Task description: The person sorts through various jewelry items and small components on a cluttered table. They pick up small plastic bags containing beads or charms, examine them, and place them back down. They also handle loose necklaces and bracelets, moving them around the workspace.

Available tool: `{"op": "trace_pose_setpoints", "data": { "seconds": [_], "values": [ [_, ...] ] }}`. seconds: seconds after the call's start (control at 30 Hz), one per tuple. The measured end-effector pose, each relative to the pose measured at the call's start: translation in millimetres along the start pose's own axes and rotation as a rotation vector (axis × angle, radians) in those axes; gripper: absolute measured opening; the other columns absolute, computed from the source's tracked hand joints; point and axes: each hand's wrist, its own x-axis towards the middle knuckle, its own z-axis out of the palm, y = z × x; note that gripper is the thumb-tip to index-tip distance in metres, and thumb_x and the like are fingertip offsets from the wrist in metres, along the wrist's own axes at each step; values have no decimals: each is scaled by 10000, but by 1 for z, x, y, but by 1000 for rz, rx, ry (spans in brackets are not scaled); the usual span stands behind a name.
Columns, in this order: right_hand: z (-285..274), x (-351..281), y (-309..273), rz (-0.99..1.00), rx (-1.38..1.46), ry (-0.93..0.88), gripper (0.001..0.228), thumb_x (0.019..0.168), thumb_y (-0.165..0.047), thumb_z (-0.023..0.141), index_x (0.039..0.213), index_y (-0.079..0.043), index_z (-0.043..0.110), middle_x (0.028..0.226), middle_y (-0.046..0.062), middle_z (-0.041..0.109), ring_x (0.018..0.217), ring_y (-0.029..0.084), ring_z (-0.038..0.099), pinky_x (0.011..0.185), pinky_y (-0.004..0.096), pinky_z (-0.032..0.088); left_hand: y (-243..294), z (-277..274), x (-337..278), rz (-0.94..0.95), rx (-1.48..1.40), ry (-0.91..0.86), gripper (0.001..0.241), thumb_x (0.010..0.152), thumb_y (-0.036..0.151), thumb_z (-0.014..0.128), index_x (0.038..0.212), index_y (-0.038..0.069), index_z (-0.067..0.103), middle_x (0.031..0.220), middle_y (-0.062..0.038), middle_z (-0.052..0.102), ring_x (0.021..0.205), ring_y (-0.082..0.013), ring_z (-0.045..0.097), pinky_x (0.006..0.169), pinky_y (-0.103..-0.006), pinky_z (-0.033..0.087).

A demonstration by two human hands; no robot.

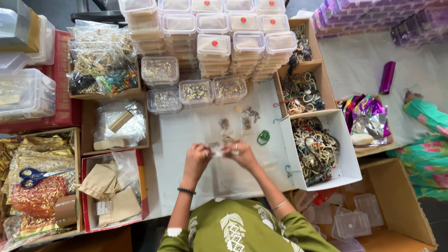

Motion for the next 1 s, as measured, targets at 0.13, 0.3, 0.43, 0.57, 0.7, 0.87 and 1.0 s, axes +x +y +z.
{"op": "trace_pose_setpoints", "data": {
  "seconds": [0.13, 0.3, 0.43, 0.57, 0.7, 0.87, 1.0],
  "values": [
    [27, -41, 24, -76, -251, -127, 78, 794, -228, 840, 863, -193, 831, 1059, -39, 800, 975, 182, 691, 924, 372, 465, -9, 23, -61, -225, 217, -306, 116, 759, 159, 775, 866, 151, 817, 1021, -4, 754, 1062, -323, 617, 801, -481, 472],
    [44, -50, 28, -22, -420, -149, 107, 800, -266, 806, 885, -213, 844, 968, -52, 806, 910, 233, 627, 808, 389, 487, -28, 43, -102, -390, 102, -274, 156, 859, 173, 712, 981, 162, 809, 961, -35, 770, 1010, -293, 656, 840, -439, 548],
    [47, -44, 21, 130, -436, -144, 154, 832, -263, 795, 972, -203, 823, 901, -25, 789, 860, 236, 618, 806, 387, 506, -11, 35, -89, -498, 96, -263, 192, 902, 188, 708, 1075, 156, 785, 950, -82, 753, 992, -292, 668, 842, -427, 550],
    [41, -41, 18, 121, -532, -177, 142, 844, -261, 789, 974, -214, 820, 899, -10, 777, 892, 258, 598, 799, 410, 493, -20, 54, -100, -343, 216, -213, 212, 896, 155, 692, 1100, 141, 750, 1065, -51, 726, 1025, -279, 646, 846, -425, 510],
    [37, -36, 20, 113, -608, -335, 198, 783, -285, 824, 974, -234, 825, 934, -2, 739, 1000, 277, 561, 814, 447, 439, -13, 47, -97, -155, 331, -220, 237, 819, 210, 722, 1042, 132, 744, 1088, -30, 713, 1085, -278, 607, 885, -462, 453],
    [37, -35, 32, 66, -557, -361, 216, 749, -264, 808, 965, -256, 824, 1023, -34, 710, 1061, 257, 552, 871, 430, 428, -24, 55, -101, -80, 323, -175, 254, 805, 225, 725, 1027, 104, 741, 1073, -50, 715, 1105, -296, 595, 907, -479, 435],
    [34, -26, 32, -49, -569, -352, 97, 816, -249, 783, 897, -209, 814, 1004, -22, 711, 1069, 262, 556, 864, 445, 427, -28, 57, -97, -174, 264, -193, 178, 858, 172, 692, 1014, 99, 735, 1064, -57, 733, 1109, -289, 608, 920, -456, 455]
  ]
}}
